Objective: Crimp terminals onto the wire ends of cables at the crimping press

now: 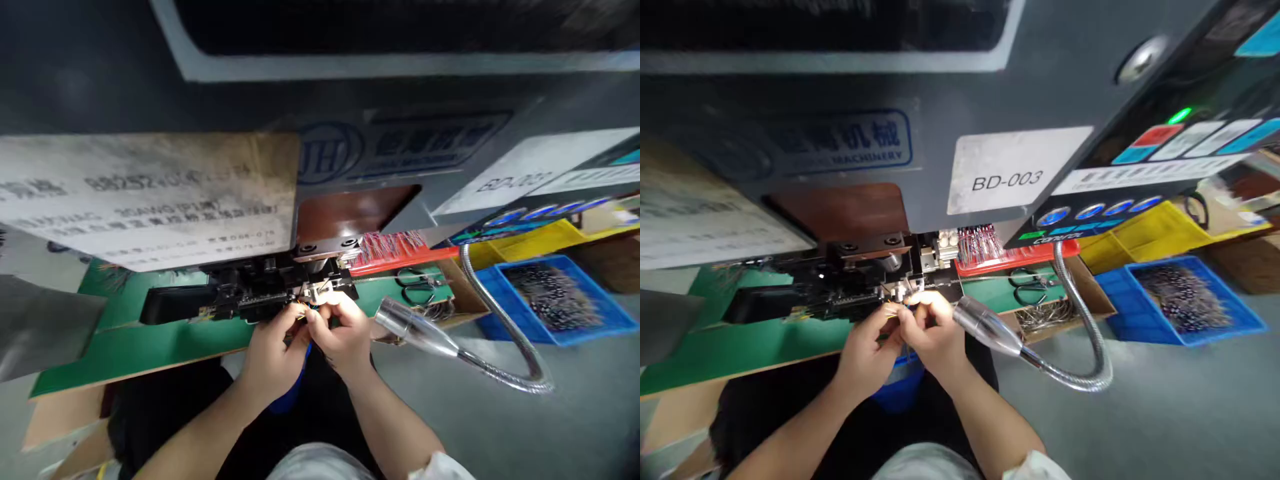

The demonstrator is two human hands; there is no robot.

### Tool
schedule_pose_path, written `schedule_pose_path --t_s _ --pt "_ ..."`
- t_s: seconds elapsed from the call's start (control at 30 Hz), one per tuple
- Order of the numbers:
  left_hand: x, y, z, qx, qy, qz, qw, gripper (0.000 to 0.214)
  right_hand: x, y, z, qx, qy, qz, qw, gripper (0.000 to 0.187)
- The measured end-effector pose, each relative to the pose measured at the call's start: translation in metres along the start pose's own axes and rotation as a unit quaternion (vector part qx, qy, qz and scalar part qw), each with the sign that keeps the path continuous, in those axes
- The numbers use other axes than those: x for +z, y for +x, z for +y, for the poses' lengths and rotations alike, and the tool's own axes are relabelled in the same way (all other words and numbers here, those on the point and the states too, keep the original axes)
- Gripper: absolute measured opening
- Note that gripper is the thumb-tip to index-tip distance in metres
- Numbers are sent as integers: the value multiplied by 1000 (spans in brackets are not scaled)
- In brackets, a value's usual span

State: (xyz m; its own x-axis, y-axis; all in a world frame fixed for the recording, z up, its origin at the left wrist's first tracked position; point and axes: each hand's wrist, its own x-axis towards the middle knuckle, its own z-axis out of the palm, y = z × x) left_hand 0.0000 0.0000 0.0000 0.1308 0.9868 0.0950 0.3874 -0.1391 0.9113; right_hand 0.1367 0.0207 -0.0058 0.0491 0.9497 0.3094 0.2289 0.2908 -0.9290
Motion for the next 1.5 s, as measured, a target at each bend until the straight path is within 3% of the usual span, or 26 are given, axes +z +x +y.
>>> schedule_pose_path --t_s 0.4,0.67,1.03,1.2,1.5 --pt "-1 0 2 5 45 -12 999 13 -4 5 -8 -58 -20 -20 998 11" --pt "-1 0 5 12 49 14 999 11 -1 6 -3 -62 -17 -3 998 9" --pt "-1 0 3 24 62 1 998 12 -3 2 -3 -22 -4 -7 1000 11" --pt "-1 1 5 13 72 -16 997 10 -7 5 -7 -36 -30 -35 998 9" --pt "-1 2 5 31 71 -9 997 16 -8 5 -4 -69 -29 -17 997 14"
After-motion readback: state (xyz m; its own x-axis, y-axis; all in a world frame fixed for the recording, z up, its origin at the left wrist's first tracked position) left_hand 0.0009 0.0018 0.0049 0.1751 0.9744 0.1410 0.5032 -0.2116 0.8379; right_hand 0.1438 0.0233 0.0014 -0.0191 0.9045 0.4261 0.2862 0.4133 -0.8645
